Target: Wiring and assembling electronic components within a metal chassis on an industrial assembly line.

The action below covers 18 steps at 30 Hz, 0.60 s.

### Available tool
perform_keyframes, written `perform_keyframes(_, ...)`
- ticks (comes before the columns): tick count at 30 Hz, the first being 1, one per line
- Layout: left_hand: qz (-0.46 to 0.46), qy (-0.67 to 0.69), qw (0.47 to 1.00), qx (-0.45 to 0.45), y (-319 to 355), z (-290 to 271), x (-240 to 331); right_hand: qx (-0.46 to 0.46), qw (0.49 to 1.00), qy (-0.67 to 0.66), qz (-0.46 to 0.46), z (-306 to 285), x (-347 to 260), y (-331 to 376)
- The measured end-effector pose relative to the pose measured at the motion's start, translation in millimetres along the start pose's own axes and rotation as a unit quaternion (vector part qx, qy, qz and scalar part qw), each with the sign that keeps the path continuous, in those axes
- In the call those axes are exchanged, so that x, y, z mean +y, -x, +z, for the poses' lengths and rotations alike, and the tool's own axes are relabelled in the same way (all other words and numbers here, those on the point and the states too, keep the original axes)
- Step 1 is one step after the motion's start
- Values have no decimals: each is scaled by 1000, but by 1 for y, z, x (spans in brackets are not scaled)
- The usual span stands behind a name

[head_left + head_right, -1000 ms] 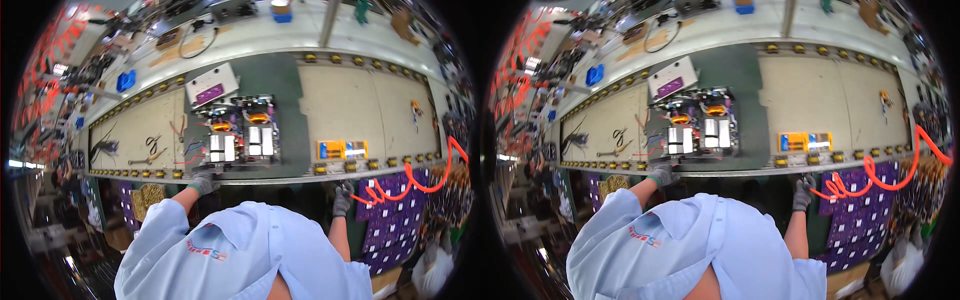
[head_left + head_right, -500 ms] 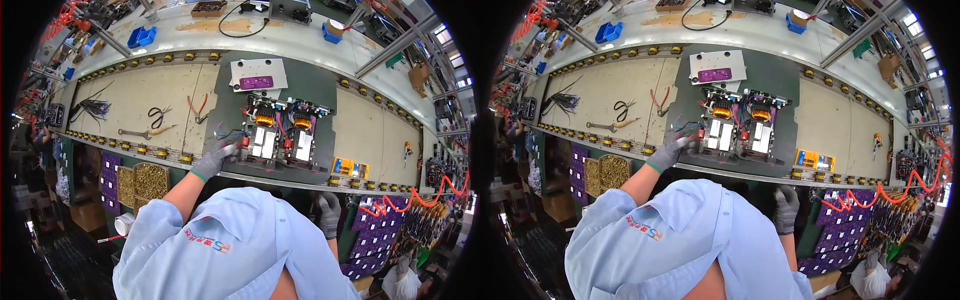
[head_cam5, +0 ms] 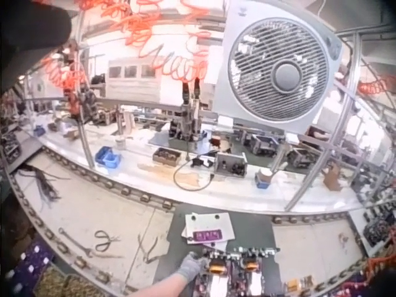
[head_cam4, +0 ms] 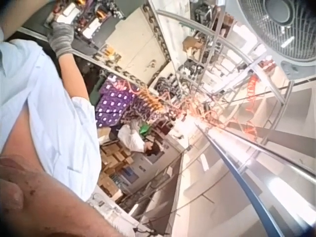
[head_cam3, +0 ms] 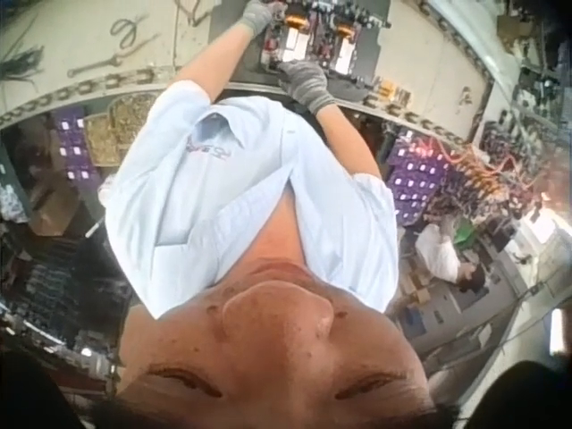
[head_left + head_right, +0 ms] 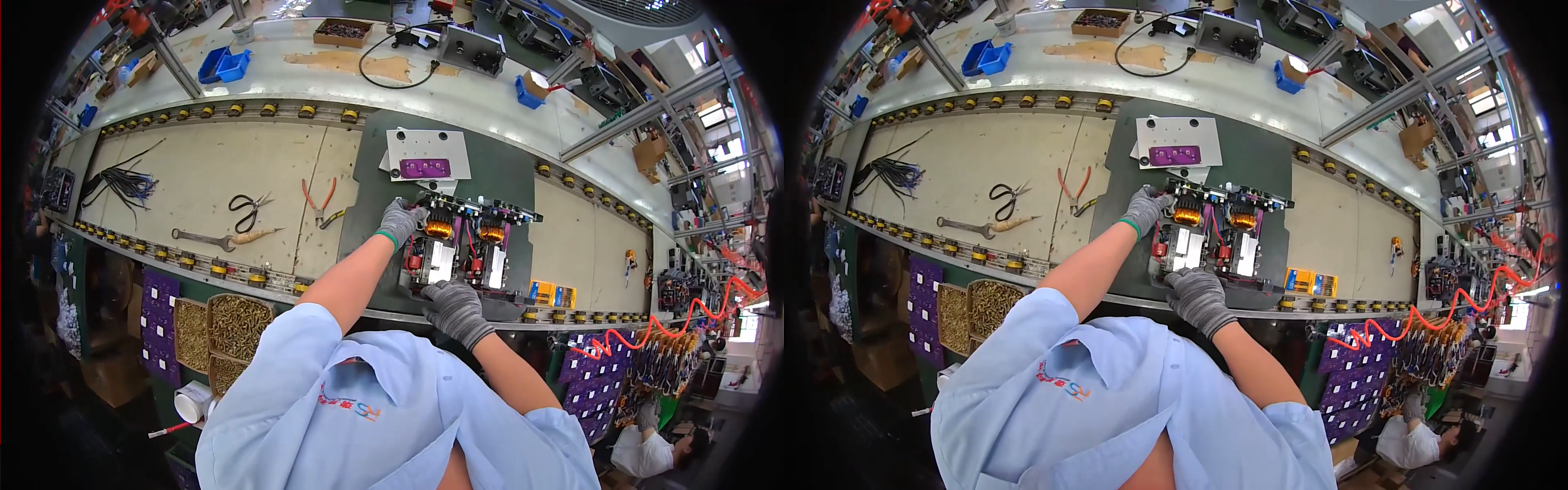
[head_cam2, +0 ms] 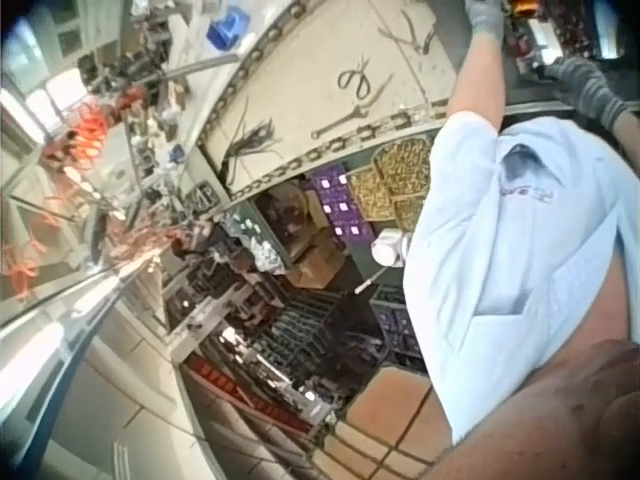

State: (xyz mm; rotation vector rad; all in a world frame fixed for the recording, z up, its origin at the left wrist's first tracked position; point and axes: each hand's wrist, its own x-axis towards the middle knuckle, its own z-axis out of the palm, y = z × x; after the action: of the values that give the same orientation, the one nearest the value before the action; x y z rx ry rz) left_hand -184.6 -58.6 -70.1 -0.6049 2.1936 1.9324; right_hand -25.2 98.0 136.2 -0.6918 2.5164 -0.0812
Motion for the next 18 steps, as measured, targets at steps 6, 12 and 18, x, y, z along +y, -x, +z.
perform_keyframes(6,-47,45,997,-38,14,-26,-16,44,999,-2,14,13,16,6)
perform_keyframes(12,99,-189,977,-6,64,-71,27,32,999,29,0,16,11,5)
perform_keyframes(18,141,-211,966,-56,68,-112,36,7,1000,29,4,8,-16,-15)
